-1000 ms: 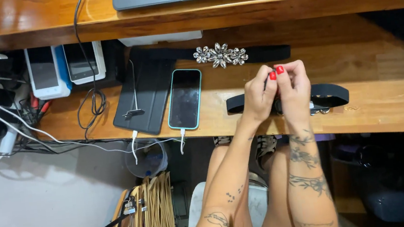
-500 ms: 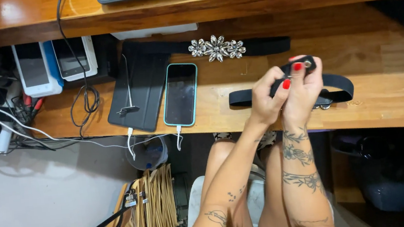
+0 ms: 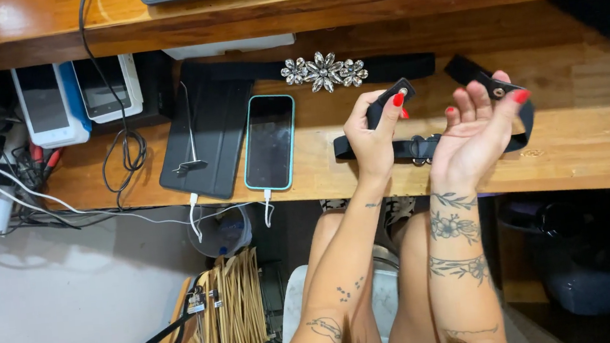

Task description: Fastening the snap buttons on decorative elastic belts and arranging them neatly on a wooden desk.

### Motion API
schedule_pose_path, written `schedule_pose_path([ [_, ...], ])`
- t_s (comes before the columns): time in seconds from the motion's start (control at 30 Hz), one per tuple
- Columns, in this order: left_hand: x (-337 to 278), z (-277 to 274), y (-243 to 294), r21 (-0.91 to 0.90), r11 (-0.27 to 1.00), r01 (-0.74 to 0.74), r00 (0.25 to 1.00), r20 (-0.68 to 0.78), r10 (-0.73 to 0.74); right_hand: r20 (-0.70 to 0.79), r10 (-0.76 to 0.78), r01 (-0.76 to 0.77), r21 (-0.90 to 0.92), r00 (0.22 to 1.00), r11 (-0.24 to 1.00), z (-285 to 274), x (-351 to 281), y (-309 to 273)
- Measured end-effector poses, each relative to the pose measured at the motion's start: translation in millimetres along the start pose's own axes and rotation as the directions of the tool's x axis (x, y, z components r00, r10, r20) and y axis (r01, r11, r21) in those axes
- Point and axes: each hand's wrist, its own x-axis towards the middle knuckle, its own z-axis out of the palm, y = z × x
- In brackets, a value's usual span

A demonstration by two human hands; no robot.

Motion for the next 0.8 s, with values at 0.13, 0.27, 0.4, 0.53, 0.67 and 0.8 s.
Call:
schedule_pose_path([
  [0.13, -1.5, 1.3, 2.3, -0.014, 0.998, 0.061, 0.998, 0.034, -0.061, -0.027, 0.104, -0.102, 0.054, 0.994, 0.993, 6.6, -2.3, -3.8],
  [0.27, -2.3, 1.9, -2.1, 0.017, 0.999, 0.046, 0.997, 0.053, -0.047, 0.128, 0.034, -0.031, -0.025, 0.991, 0.999, -2.1, 1.2, 17.4],
  [0.4, -1.7, 6.1, 9.0, 0.044, 0.999, 0.016, 0.998, 0.061, -0.019, 0.226, -0.103, 0.118, -0.054, 0.969, 0.992, 5.7, -9.5, 20.6],
  [0.53, 0.2, 4.9, -2.6, 0.016, 0.999, 0.034, 0.997, 0.069, -0.035, 0.328, -0.202, 0.266, -0.162, 0.923, 0.95, 0.6, -7.8, 29.2],
  [0.67, -2.5, 5.3, 6.5, 0.013, 0.999, 0.049, 0.995, 0.086, -0.05, 0.389, -0.223, 0.364, -0.338, 0.894, 0.868, 7.9, -19.1, 19.0],
  [0.8, 0.9, -3.0, 2.3, 0.065, 0.998, -0.015, 0.995, 0.097, 0.009, 0.443, -0.264, 0.433, -0.339, 0.857, 0.836, 7.4, -19.6, 23.7],
])
